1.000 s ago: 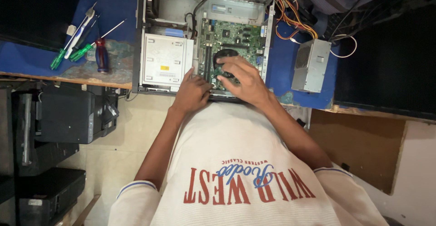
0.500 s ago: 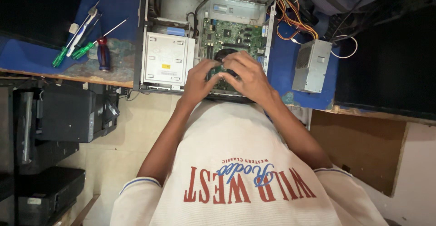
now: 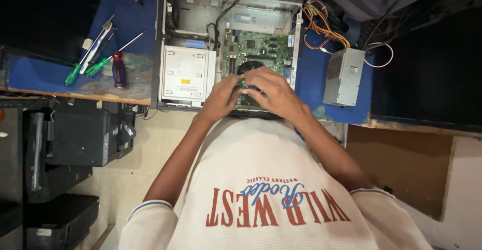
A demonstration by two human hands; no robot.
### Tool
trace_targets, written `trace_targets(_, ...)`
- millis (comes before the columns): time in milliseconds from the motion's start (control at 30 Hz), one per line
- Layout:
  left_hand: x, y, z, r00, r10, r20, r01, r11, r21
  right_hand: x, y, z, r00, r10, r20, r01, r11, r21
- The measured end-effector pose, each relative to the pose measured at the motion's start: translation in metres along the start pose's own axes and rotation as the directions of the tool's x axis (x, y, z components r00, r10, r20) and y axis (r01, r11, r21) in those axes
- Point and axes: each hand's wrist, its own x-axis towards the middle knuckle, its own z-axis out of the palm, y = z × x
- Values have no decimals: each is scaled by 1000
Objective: The person removes a CPU cooler from a desktop computer case, then repositions and secures it onto the motherboard. They use a screwdriver to tighten the mounting screws and connect the fan cable to the motherboard.
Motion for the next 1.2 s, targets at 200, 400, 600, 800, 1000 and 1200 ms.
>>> trace_targets(200, -7, -10, 8, 997, -78, 13, 78, 997, -10, 1, -4, 5, 1000, -1, -2, 1, 997, -82)
trace_targets(400, -5, -34, 17, 999, 45, 7, -45, 998, 42, 1, -5, -5, 1000, -15, 4, 15, 999, -35)
trace_targets(600, 7, -37, 14, 1000, -1, 29, 0, 1000, 16, 6, 4, -7, 998, -48, -36, 48, 999, -4)
trace_targets(800, 28, -20, 5, 997, -61, 55, 63, 997, -37, 15, 11, -15, 1000, 20, -13, -21, 999, -50)
trace_targets(1000, 33, -17, 1, 985, -139, 104, 141, 990, -21, 22, 9, -19, 986, -138, -91, 128, 986, -104)
trace_targets(1200, 31, -21, -3, 981, -138, 135, 147, 987, -62, 19, 10, -14, 1000, -2, 12, 2, 1000, 5)
